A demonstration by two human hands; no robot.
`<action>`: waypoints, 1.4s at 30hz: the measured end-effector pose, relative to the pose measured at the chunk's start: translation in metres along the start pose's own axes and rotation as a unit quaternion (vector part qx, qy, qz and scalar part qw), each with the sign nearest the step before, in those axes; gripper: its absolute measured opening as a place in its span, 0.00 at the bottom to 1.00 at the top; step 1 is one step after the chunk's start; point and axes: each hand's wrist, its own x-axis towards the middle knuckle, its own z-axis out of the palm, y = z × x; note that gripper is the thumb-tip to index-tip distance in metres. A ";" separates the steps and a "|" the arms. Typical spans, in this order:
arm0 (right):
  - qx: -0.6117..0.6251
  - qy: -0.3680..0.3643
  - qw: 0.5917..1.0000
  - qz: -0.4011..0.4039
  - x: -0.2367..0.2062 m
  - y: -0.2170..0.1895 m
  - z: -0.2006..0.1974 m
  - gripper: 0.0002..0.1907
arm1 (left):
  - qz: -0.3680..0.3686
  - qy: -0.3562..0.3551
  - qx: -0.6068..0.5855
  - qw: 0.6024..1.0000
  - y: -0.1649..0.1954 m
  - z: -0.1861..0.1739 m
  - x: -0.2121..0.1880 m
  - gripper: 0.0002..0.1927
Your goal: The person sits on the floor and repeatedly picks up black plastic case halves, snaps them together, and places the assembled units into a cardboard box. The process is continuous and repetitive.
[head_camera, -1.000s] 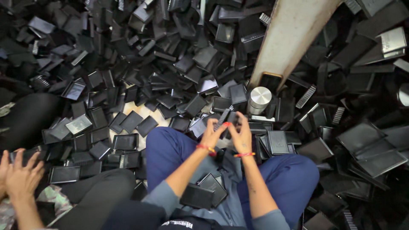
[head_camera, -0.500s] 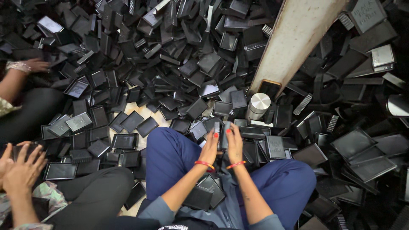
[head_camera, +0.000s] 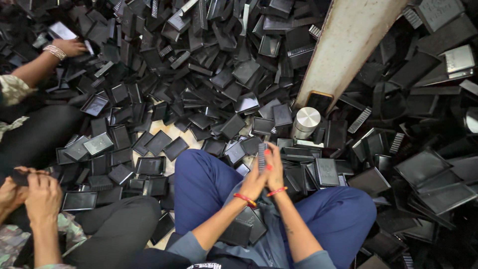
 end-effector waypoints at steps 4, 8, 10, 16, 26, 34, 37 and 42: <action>-0.171 0.093 0.980 0.036 0.012 -0.026 -0.030 0.20 | -0.097 -0.104 0.006 0.990 0.016 -0.013 -0.005 0.35; -0.215 0.017 0.972 -0.090 0.009 -0.047 -0.048 0.17 | -0.158 -0.071 -0.146 0.974 0.026 -0.029 -0.018 0.32; -0.265 -0.002 0.959 -0.100 0.002 -0.048 -0.046 0.22 | -0.102 -0.032 -0.077 0.991 0.026 -0.034 -0.026 0.28; -0.199 -0.038 0.978 -0.046 -0.008 -0.036 -0.037 0.21 | -0.137 -0.084 -0.018 0.987 0.034 -0.049 -0.034 0.25; -0.312 -0.314 0.896 0.037 -0.041 -0.046 -0.038 0.17 | -0.302 -0.315 0.006 0.900 0.098 -0.133 -0.077 0.30; -0.389 -0.187 0.902 0.002 -0.021 -0.027 -0.031 0.10 | -0.066 -0.222 0.309 0.922 0.102 -0.157 -0.034 0.31; -0.396 -0.170 0.898 -0.088 -0.004 -0.014 -0.021 0.09 | -0.014 -0.165 0.287 0.944 0.059 -0.146 0.013 0.27; -0.246 -0.207 0.946 -0.026 0.029 0.015 0.004 0.10 | 0.095 -0.072 0.385 0.915 -0.041 -0.089 0.098 0.29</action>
